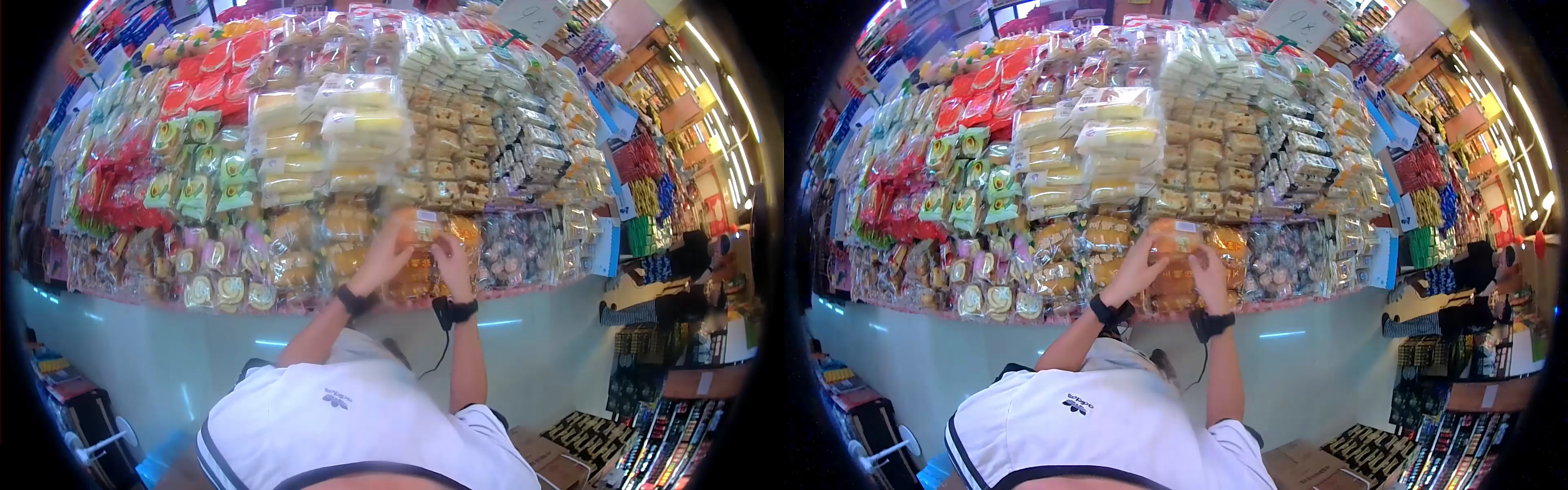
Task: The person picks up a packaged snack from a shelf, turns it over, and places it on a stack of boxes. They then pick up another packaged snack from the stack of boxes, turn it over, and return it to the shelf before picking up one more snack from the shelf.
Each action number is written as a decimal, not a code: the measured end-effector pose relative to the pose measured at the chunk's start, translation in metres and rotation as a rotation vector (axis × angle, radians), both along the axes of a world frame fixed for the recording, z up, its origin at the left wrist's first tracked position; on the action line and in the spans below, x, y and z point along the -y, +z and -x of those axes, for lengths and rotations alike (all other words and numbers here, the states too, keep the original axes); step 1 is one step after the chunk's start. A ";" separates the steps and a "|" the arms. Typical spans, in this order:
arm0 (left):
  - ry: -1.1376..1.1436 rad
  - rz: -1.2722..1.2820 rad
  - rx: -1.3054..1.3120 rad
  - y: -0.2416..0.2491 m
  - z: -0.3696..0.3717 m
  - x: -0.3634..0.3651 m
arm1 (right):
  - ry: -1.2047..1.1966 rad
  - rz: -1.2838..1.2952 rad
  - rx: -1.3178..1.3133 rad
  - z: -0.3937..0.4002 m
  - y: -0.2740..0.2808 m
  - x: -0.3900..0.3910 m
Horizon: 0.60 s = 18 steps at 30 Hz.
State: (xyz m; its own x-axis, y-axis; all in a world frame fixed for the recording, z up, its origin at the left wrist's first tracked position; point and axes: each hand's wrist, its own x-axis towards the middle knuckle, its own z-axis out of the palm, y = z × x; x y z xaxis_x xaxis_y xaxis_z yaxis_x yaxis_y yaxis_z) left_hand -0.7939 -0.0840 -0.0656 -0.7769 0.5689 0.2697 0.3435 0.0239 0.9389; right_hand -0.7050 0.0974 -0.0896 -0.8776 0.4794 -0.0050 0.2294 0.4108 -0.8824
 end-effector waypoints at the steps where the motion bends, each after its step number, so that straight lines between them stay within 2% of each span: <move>1: -0.041 -0.001 0.052 -0.008 0.006 -0.003 | 0.006 -0.052 0.009 0.004 -0.006 0.004; 3: -0.015 0.051 0.027 -0.028 0.006 -0.009 | 0.006 -0.166 0.020 0.011 -0.017 0.010; 5: -0.041 0.107 -0.003 -0.048 0.007 -0.014 | -0.035 -0.145 -0.027 0.012 -0.038 0.006; 6: -0.063 0.229 0.017 -0.022 0.004 -0.009 | -0.037 -0.146 -0.033 0.010 -0.043 0.004; 9: 0.142 0.225 -0.114 -0.044 -0.004 -0.018 | -0.065 -0.063 -0.045 0.002 -0.025 0.012; 11: 0.133 0.184 -0.114 -0.019 -0.006 -0.018 | -0.082 -0.080 -0.084 -0.008 0.000 0.012; 13: 0.085 0.107 -0.149 -0.007 -0.010 -0.021 | -0.172 -0.067 -0.120 -0.023 -0.021 0.002; 14: 0.058 0.100 -0.140 0.004 -0.016 -0.025 | -0.244 -0.198 -0.129 -0.037 -0.003 0.009; 15: 0.033 0.097 -0.130 0.016 -0.022 -0.028 | -0.299 0.002 -0.161 -0.052 -0.003 0.009; 17: -0.026 0.100 -0.118 0.037 -0.035 -0.038 | -0.418 0.186 -0.154 -0.086 0.049 0.023; 18: -0.059 0.061 -0.093 0.044 -0.041 -0.044 | -0.462 0.242 -0.196 -0.105 0.050 0.021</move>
State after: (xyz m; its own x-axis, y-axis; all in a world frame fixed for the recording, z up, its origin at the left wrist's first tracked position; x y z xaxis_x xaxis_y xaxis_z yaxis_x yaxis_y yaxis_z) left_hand -0.7529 -0.0404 -0.0212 -0.7149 0.6303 0.3025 0.4315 0.0573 0.9003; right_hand -0.5995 0.0764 -0.0395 -0.5717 0.8202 -0.0205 0.1596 0.0867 -0.9834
